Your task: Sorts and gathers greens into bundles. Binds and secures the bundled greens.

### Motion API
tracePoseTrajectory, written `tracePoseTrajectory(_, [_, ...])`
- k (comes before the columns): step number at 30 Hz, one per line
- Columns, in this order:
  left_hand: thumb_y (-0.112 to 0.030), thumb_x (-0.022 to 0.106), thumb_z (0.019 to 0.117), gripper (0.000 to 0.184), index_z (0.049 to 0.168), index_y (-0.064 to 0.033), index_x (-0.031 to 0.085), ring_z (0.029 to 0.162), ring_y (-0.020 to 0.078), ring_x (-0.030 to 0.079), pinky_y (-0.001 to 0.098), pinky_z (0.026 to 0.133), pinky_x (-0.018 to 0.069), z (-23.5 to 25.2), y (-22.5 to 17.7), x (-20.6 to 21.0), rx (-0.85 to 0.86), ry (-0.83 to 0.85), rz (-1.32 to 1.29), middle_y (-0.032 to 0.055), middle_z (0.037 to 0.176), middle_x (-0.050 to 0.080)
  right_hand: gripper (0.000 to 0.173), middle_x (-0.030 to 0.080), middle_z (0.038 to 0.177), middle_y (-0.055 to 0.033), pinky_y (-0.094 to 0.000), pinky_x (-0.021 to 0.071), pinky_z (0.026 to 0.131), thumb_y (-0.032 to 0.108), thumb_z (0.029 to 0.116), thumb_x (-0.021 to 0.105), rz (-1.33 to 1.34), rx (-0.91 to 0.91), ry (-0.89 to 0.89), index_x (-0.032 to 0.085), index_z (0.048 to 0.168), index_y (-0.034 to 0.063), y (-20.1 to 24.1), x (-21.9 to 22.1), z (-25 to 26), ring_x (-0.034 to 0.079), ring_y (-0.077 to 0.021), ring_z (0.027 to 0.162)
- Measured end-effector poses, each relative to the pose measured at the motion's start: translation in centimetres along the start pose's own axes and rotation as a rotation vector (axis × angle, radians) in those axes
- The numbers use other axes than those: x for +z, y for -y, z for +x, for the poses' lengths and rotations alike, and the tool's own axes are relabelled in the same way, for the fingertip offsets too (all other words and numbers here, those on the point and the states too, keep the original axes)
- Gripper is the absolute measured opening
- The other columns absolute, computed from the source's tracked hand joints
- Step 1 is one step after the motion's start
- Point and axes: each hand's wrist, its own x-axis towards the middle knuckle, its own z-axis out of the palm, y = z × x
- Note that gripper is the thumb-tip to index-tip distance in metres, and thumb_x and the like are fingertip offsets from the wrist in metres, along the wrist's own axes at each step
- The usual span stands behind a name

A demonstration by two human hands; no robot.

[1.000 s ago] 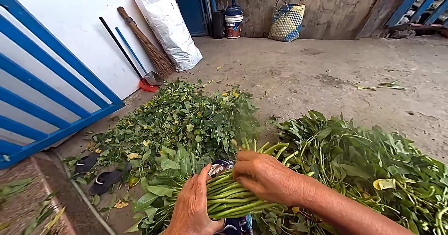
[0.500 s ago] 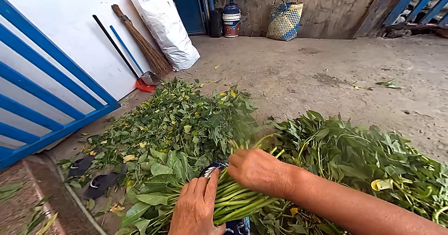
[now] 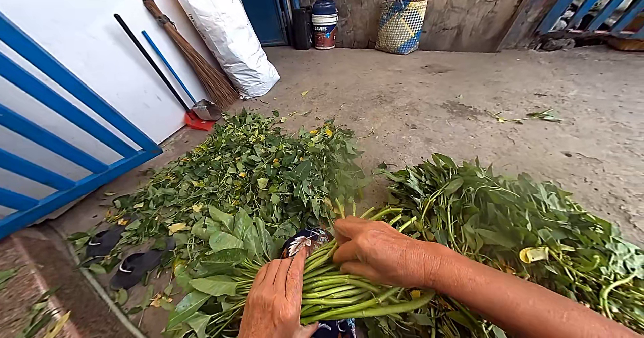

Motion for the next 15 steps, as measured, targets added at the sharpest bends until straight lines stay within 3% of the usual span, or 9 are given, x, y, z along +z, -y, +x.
tracePoseTrajectory(5, [-0.061, 0.081, 0.0559, 0.098, 0.130, 0.0001, 0.064, 0.092, 0.0283, 0.069, 0.0442, 0.085, 0.0557, -0.25, -0.29, -0.04, 0.026, 0.008, 0.032, 0.0108, 0.105, 0.073, 0.019, 0.063, 0.107, -0.0092, -0.0436, 0.0522, 0.087, 0.023, 0.1012, 0.061, 0.053, 0.064, 0.029, 0.076, 0.106, 0.0124, 0.33, 0.29, 0.36, 0.061, -0.0254, 0.105])
tracePoseTrajectory(9, [-0.060, 0.083, 0.0503, 0.100, 0.128, 0.0005, 0.065, 0.092, 0.0294, 0.069, 0.0453, 0.084, 0.0560, -0.09, -0.39, -0.33, 0.018, 0.032, 0.036, 0.0114, 0.103, 0.072, 0.018, 0.061, 0.106, -0.0093, -0.0425, 0.0523, 0.085, 0.020, 0.1007, 0.060, 0.115, 0.022, 0.027, 0.073, 0.104, 0.0090, 0.00, 0.04, 0.37, 0.060, -0.0244, 0.102])
tracePoseTrajectory(15, [-0.057, 0.083, 0.0494, 0.093, 0.123, -0.0017, 0.067, 0.089, 0.0305, 0.068, 0.0460, 0.081, 0.0558, 0.26, -0.51, -0.42, 0.020, 0.032, 0.040, 0.0113, 0.099, 0.071, 0.020, 0.060, 0.101, -0.0109, -0.0396, 0.0535, 0.081, 0.020, 0.1027, 0.052, 0.144, -0.004, -0.074, 0.065, 0.107, 0.0042, 0.72, -0.15, -0.39, 0.062, -0.0241, 0.095])
